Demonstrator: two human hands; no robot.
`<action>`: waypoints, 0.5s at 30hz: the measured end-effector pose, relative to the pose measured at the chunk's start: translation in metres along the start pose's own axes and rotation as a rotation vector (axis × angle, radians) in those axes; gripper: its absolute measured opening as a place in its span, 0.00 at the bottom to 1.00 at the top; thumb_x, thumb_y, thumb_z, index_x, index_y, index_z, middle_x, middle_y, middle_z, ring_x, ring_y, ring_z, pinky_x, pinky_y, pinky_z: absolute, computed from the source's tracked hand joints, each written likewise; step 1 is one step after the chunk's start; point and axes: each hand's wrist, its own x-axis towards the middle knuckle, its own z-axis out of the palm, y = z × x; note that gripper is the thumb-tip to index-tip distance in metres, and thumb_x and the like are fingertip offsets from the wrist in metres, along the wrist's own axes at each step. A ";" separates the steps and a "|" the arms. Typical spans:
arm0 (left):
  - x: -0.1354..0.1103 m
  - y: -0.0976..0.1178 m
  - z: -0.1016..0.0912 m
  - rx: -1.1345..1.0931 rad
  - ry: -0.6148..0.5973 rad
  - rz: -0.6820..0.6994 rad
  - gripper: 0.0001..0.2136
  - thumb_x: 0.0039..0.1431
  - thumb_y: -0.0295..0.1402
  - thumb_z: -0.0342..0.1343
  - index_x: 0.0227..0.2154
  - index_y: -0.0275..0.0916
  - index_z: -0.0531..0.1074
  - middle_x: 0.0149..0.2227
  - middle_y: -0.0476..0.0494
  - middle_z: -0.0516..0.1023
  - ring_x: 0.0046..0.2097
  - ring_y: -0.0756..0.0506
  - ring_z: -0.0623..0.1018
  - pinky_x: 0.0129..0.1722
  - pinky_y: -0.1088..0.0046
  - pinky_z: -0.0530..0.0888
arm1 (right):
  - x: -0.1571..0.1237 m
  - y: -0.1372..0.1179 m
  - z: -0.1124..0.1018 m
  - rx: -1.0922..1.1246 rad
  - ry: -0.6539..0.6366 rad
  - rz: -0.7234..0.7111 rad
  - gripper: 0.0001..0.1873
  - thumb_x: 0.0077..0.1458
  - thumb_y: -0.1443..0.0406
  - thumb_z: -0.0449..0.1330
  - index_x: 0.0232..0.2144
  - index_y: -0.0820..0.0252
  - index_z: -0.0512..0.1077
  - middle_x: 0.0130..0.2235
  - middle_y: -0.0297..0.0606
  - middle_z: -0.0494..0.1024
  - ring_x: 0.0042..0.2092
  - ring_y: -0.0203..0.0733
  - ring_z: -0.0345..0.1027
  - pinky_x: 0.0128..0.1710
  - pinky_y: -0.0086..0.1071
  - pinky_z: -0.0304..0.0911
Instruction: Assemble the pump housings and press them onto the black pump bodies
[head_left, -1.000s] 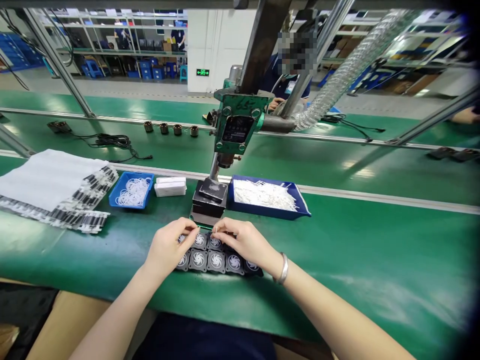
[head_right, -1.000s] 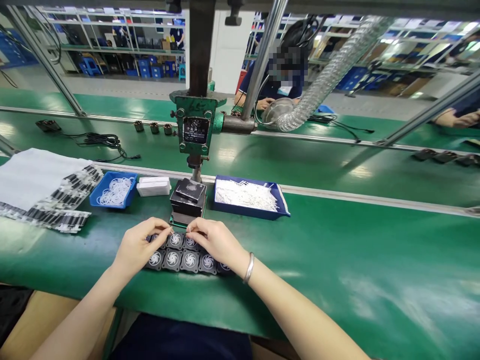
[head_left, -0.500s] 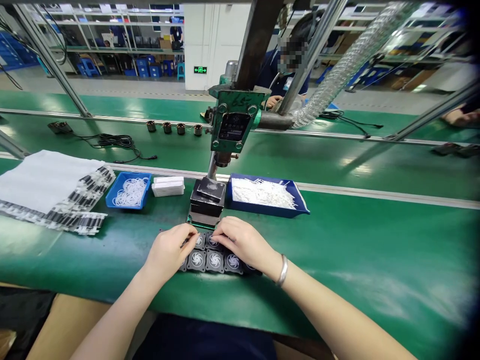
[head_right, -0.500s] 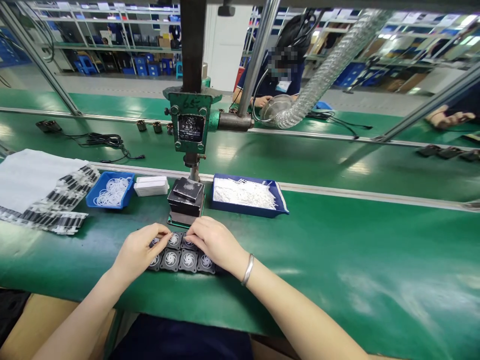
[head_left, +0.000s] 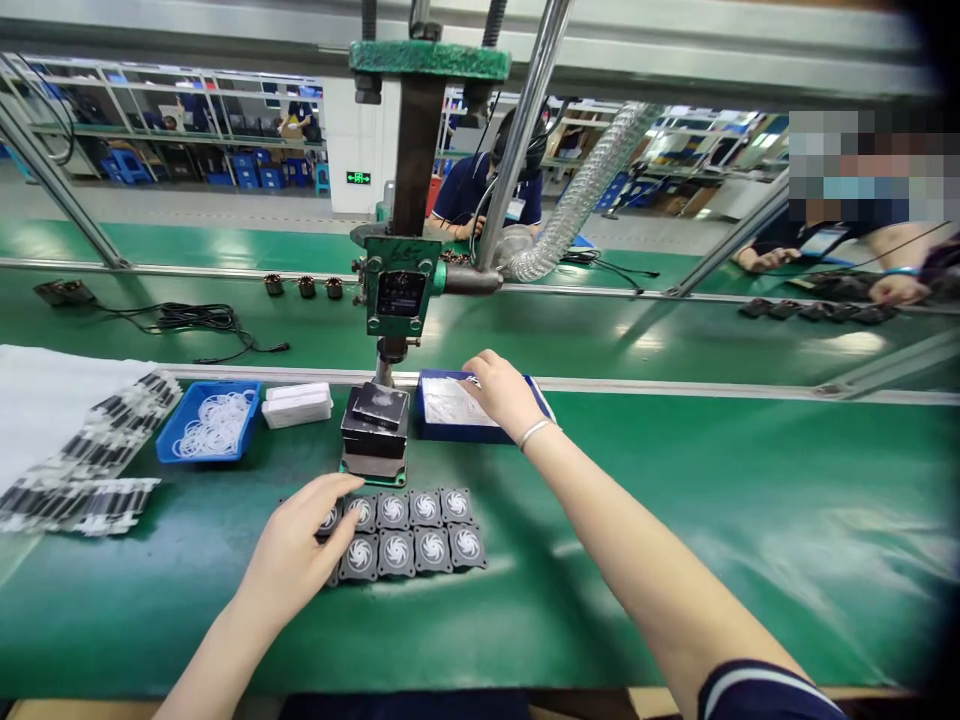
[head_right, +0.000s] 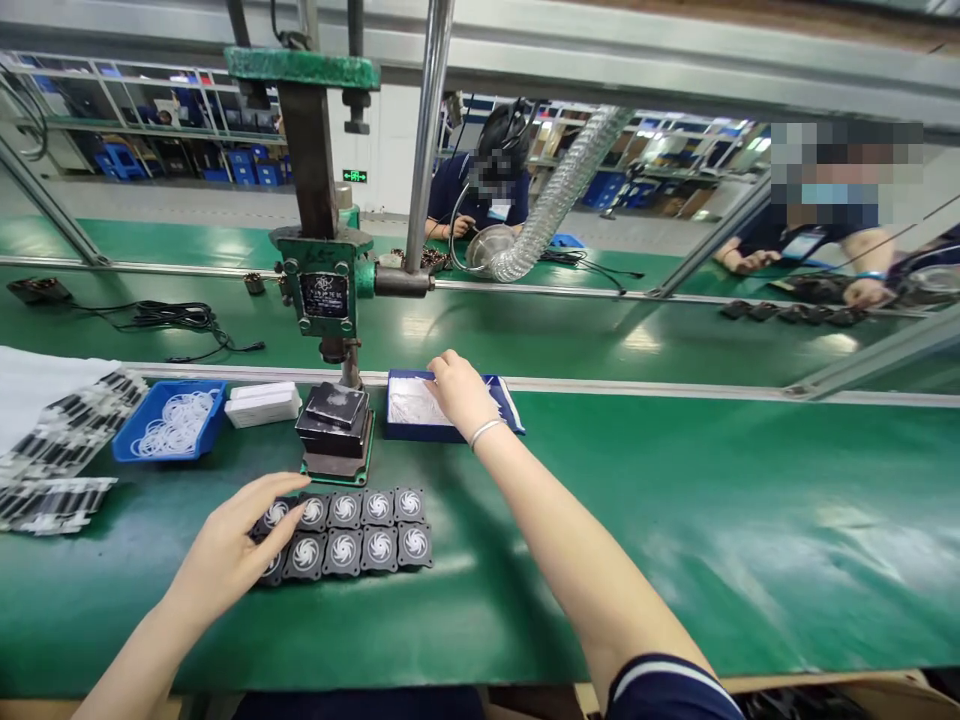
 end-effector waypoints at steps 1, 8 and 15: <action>0.000 0.000 0.000 -0.001 -0.003 0.001 0.11 0.66 0.33 0.53 0.48 0.42 0.74 0.47 0.43 0.81 0.49 0.43 0.81 0.50 0.67 0.79 | 0.008 0.007 0.005 -0.026 -0.029 0.000 0.07 0.62 0.70 0.59 0.42 0.69 0.73 0.46 0.51 0.73 0.45 0.48 0.70 0.46 0.35 0.65; -0.005 -0.002 -0.002 -0.017 0.010 0.007 0.09 0.66 0.33 0.53 0.46 0.43 0.74 0.46 0.44 0.81 0.48 0.44 0.81 0.48 0.72 0.79 | 0.032 0.019 0.028 -0.147 -0.161 -0.028 0.10 0.63 0.65 0.61 0.43 0.67 0.72 0.47 0.43 0.74 0.48 0.44 0.71 0.49 0.41 0.68; -0.002 0.001 -0.003 -0.012 -0.003 -0.004 0.09 0.66 0.34 0.52 0.45 0.43 0.75 0.46 0.45 0.81 0.47 0.45 0.81 0.47 0.72 0.79 | 0.037 0.027 0.034 -0.028 -0.152 -0.035 0.10 0.64 0.62 0.60 0.40 0.65 0.73 0.43 0.41 0.77 0.45 0.41 0.73 0.48 0.41 0.69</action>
